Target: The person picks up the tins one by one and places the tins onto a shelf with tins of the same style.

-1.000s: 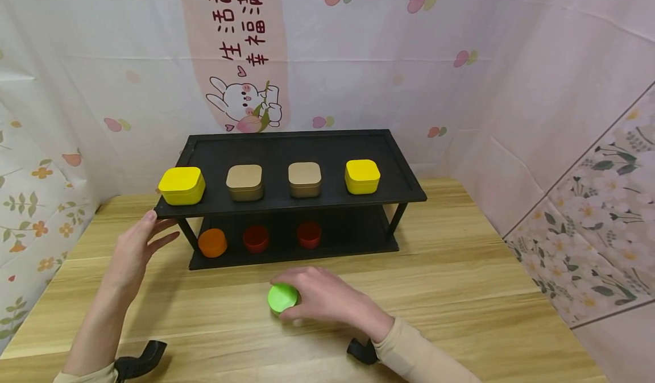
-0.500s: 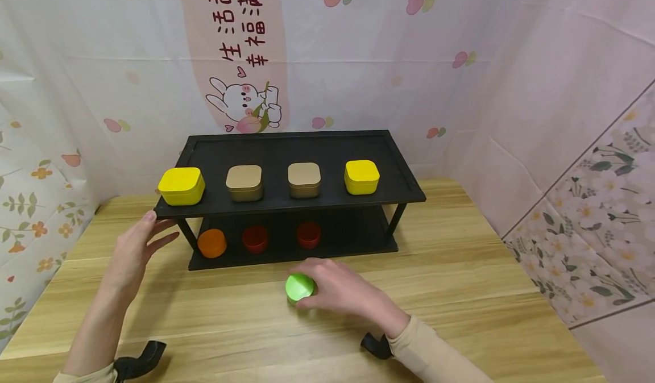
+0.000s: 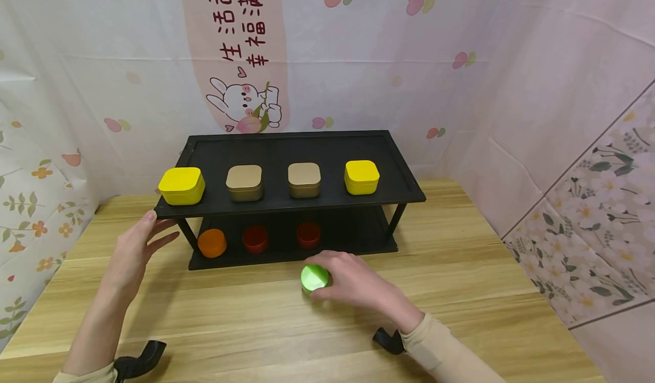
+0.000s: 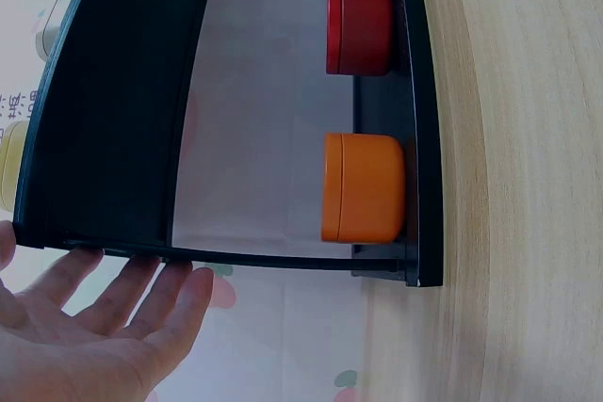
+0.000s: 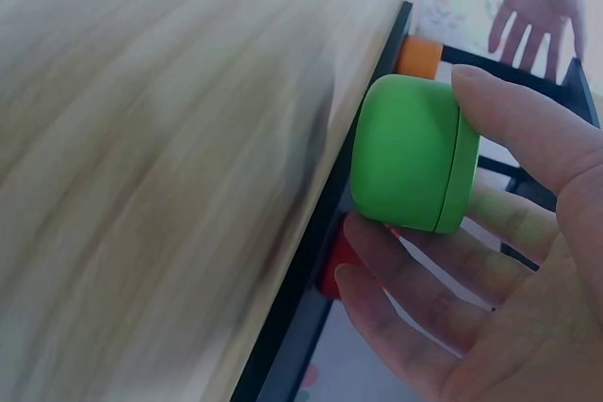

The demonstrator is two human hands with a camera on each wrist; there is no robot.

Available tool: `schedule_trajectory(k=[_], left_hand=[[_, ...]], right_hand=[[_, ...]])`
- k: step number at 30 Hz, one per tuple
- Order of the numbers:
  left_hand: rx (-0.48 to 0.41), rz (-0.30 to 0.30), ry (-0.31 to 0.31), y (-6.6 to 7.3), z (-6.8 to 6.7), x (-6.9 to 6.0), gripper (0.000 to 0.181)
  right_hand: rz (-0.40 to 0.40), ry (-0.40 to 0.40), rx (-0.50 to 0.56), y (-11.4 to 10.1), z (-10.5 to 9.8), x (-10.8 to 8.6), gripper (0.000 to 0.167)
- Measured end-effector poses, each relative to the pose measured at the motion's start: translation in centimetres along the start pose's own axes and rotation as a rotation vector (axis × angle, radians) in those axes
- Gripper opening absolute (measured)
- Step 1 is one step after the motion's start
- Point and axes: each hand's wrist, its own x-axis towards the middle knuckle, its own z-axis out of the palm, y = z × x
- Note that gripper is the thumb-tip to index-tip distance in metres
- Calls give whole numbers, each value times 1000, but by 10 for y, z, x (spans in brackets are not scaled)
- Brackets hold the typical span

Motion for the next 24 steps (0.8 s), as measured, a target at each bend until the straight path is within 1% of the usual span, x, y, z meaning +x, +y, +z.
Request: schedule_trajectory(k=[7,17,24], left_hand=[[15,-16,1,0,0,0,63],[-9,2,6,-1,0,1,62],[4,-3,3,-1,0,0,62]], right_hand=[[-4,65,-54,10,-6,-5,55],[60,93,-85,27,-17,-12,56],[65,118,-90,36,-22,-14,56]])
